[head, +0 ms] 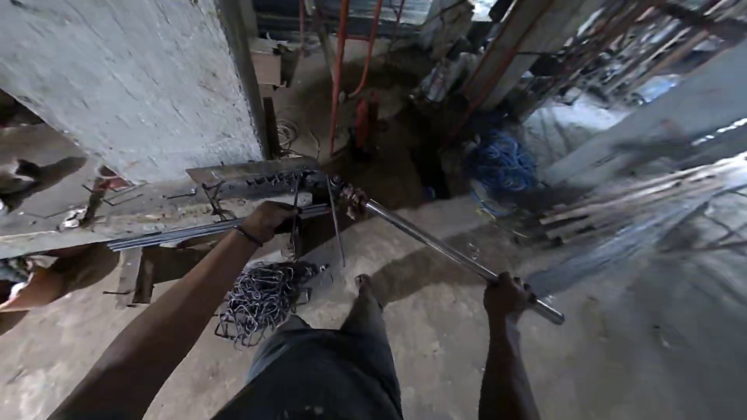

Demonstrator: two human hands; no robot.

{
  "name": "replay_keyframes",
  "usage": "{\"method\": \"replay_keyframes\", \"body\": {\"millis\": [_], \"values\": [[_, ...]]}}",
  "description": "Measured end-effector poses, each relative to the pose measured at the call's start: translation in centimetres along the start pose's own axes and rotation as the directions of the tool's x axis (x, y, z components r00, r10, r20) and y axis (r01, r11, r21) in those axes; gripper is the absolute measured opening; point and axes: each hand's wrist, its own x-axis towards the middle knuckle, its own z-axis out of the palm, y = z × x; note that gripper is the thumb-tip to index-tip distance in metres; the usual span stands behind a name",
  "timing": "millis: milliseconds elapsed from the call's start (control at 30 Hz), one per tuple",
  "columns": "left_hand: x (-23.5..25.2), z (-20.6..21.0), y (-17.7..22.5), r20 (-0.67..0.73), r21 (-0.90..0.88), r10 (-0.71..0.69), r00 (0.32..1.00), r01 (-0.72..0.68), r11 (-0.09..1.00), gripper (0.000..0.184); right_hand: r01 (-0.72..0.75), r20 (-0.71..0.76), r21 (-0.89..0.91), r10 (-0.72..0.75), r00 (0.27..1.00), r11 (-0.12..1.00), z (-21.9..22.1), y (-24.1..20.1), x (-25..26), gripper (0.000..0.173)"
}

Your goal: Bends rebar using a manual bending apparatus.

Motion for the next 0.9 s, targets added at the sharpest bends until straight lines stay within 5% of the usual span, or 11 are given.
{"method": "replay_keyframes", "body": {"millis": [233, 500, 667, 800, 900], "values": [[0.5, -0.5, 0.8, 0.070, -0.007, -0.029, 0.997, 0.029, 1.000, 0.027, -0.120, -0.129, -0.001, 0.119, 0.985, 0.993, 0.5, 0.0, -9.4, 0.028], [0.2, -0.9, 0.6, 0.111, -0.045, -0.006, 0.994, 0.011, 0.999, 0.024, -0.172, -0.109, -0.061, 0.164, 0.980, 0.983, -1.1, -1.3, -15.3, 0.022], [1.0, -0.6, -1.9, 0.102, -0.188, 0.010, 0.995, 0.009, 0.982, 0.032, -0.046, 0.123, -0.123, 0.061, 0.991, 0.991, -1.8, -0.9, -7.4, 0.032], [-1.2, 1.3, -1.0, 0.060, -0.354, -0.045, 0.997, 0.063, 0.933, 0.028, 0.129, 0.545, -0.306, 0.062, 0.836, 0.943, -0.6, -2.3, 0.8, 0.051], [-1.9, 3.0, 0.3, -0.053, -0.411, -0.096, 0.994, 0.066, 0.909, 0.026, 0.252, 0.643, -0.334, 0.024, 0.765, 0.908, 0.4, -4.8, 10.9, 0.050]]}}
